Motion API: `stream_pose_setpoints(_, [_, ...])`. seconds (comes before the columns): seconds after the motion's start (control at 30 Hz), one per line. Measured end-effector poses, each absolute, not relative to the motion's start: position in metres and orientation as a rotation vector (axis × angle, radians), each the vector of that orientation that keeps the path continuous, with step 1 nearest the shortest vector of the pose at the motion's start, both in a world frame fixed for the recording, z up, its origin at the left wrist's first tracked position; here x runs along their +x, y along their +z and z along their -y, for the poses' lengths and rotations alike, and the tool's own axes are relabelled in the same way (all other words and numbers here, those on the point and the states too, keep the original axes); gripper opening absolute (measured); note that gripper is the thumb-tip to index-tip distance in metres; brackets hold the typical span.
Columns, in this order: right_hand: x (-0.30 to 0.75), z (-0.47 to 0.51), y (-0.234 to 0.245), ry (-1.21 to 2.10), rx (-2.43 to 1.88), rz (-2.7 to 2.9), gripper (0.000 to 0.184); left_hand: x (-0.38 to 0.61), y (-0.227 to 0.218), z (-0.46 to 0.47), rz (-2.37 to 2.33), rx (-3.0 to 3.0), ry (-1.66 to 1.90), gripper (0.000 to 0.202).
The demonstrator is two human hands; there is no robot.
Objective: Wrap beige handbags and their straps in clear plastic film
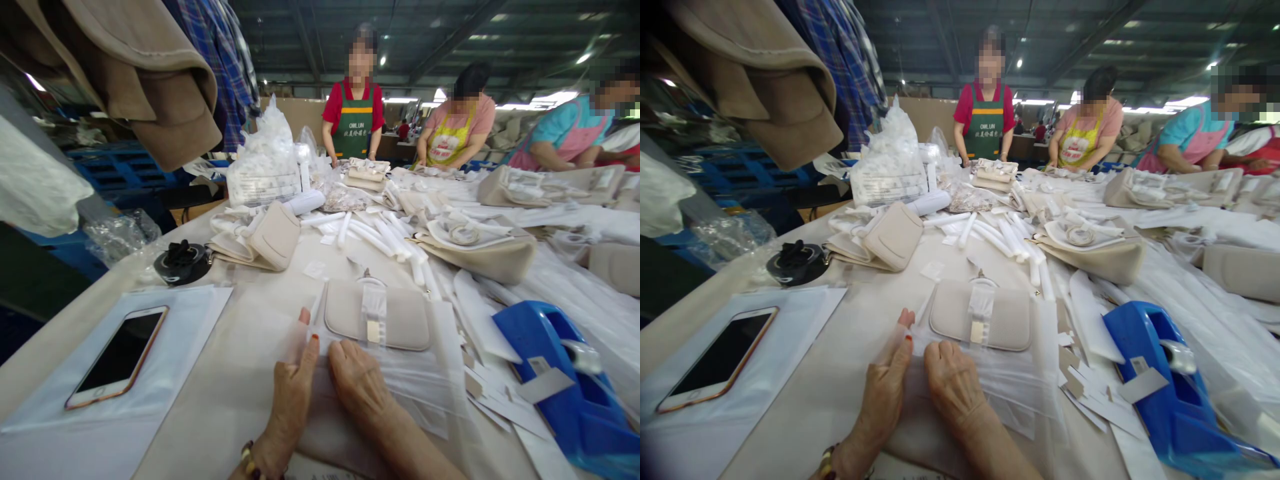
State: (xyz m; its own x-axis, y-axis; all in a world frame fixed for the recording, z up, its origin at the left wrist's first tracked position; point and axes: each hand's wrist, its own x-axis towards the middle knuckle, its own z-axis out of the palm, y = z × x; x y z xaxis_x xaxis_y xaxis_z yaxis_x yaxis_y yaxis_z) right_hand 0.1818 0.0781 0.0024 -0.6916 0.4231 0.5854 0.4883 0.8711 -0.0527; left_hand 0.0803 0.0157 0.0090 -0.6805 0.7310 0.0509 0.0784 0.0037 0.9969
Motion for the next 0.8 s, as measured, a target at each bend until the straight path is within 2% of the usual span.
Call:
stream_pose_setpoints(0.1, [0.182, -0.079, 0.003, -0.133, -0.629, 2.442, 0.023, 0.081, 0.009, -0.019, -1.907, 0.859, 1.735, 0.063])
stream_pose_setpoints(0.3, [0.184, -0.081, 0.004, -0.109, -0.623, 2.469, 0.022, 0.085, 0.009, -0.025, -1.993, 0.77, 1.823, 0.045])
stream_pose_setpoints(0.53, [0.187, -0.076, 0.013, -0.002, -0.639, 2.526, 0.019, 0.083, 0.018, -0.028, -1.717, 0.373, 1.924, 0.028])
stream_pose_setpoints(0.7, [0.208, -0.097, 0.061, 0.682, -0.636, 2.692, 0.004, 0.078, 0.013, -0.032, -1.547, 0.272, 2.045, 0.024])
stream_pose_setpoints(0.8, [0.212, -0.119, 0.08, 0.745, -0.74, 2.731, 0.008, 0.077, 0.011, -0.033, -1.468, 0.201, 2.09, 0.026])
